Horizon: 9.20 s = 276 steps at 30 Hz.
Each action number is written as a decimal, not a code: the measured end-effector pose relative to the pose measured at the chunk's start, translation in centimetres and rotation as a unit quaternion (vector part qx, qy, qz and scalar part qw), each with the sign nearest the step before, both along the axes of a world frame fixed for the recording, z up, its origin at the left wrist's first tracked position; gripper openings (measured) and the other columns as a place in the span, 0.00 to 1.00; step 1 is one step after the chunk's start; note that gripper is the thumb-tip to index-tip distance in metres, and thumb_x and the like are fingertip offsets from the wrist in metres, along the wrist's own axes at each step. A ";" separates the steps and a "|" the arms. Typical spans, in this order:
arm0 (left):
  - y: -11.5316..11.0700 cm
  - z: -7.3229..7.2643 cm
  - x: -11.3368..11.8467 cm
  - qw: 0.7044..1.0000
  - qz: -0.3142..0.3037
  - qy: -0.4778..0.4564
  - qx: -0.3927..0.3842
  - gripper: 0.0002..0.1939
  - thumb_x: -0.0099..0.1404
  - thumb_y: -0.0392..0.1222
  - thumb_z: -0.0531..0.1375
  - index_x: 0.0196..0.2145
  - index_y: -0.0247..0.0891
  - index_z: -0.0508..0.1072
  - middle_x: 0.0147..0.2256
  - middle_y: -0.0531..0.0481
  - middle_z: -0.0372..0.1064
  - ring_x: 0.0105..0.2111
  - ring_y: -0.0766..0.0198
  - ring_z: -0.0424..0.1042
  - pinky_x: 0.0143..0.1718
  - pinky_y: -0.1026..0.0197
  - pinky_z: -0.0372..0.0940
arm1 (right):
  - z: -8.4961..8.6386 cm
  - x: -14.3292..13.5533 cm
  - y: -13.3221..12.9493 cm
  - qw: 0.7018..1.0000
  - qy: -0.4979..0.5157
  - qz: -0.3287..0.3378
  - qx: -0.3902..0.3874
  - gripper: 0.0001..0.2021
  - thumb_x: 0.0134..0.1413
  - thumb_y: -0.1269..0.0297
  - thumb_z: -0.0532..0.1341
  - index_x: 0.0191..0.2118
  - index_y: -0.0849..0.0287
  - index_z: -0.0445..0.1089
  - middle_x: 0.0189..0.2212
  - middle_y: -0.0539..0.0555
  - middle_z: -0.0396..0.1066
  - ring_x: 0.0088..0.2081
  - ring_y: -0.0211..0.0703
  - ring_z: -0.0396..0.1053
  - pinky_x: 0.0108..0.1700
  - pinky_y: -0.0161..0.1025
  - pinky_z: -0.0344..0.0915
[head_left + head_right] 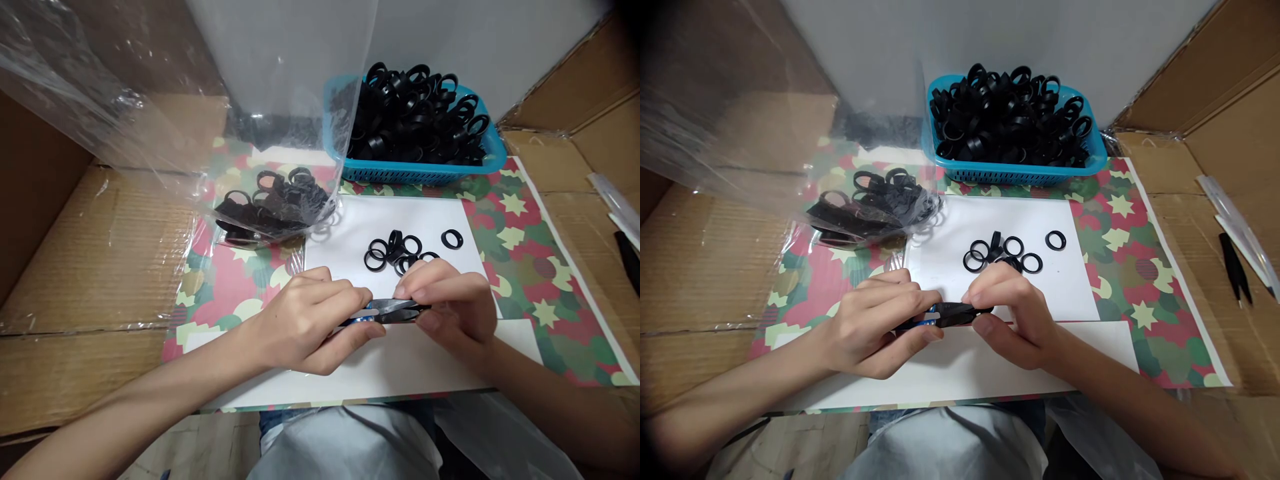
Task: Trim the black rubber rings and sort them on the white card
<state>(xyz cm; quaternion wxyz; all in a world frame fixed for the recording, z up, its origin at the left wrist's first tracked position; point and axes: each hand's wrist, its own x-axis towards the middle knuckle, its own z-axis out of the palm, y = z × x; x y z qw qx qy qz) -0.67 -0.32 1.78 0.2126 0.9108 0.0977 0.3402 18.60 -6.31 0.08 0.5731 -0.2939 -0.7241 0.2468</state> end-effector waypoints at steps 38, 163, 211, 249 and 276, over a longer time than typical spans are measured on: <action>0.4 0.7 -0.5 1.000 0.009 0.025 -0.002 0.05 0.64 0.38 0.55 0.36 0.32 0.68 0.19 0.55 0.62 0.17 0.70 0.57 0.22 0.64 0.54 | 0.5 0.3 0.2 0.999 0.003 -0.032 -0.001 0.10 0.54 0.74 0.55 0.42 0.57 0.64 0.30 0.53 0.66 0.31 0.40 0.68 0.29 0.40 0.67; 0.2 1.5 -0.4 0.990 -0.004 0.038 -0.137 0.08 0.64 0.40 0.55 0.28 0.35 0.68 0.18 0.54 0.61 0.18 0.70 0.57 0.20 0.66 0.53 | 0.2 -0.2 0.1 0.998 0.045 -0.049 -0.018 0.10 0.53 0.73 0.57 0.42 0.53 0.66 0.28 0.52 0.66 0.31 0.40 0.68 0.28 0.40 0.68; -0.6 0.9 0.3 0.979 0.011 0.035 -0.201 0.10 0.65 0.41 0.55 0.28 0.34 0.70 0.18 0.54 0.63 0.17 0.71 0.57 0.18 0.67 0.50 | 0.3 -0.7 -0.4 0.997 0.004 -0.080 -0.016 0.10 0.53 0.73 0.56 0.40 0.53 0.62 0.29 0.51 0.66 0.30 0.41 0.68 0.26 0.40 0.66; 0.3 2.0 -0.2 0.977 0.024 0.029 -0.211 0.12 0.64 0.40 0.54 0.27 0.32 0.71 0.20 0.52 0.67 0.18 0.71 0.63 0.18 0.69 0.55 | -0.1 -0.5 -0.4 0.992 0.089 -0.077 -0.053 0.09 0.54 0.71 0.59 0.42 0.56 0.66 0.30 0.52 0.67 0.33 0.40 0.68 0.31 0.40 0.68; 0.0 1.8 -0.3 0.986 -0.019 0.065 -0.151 0.10 0.65 0.37 0.55 0.27 0.33 0.70 0.18 0.54 0.62 0.18 0.71 0.59 0.19 0.67 0.52 | 0.8 -0.4 0.0 0.995 -0.007 -0.095 0.040 0.10 0.52 0.73 0.57 0.39 0.52 0.66 0.26 0.51 0.67 0.26 0.40 0.68 0.23 0.40 0.66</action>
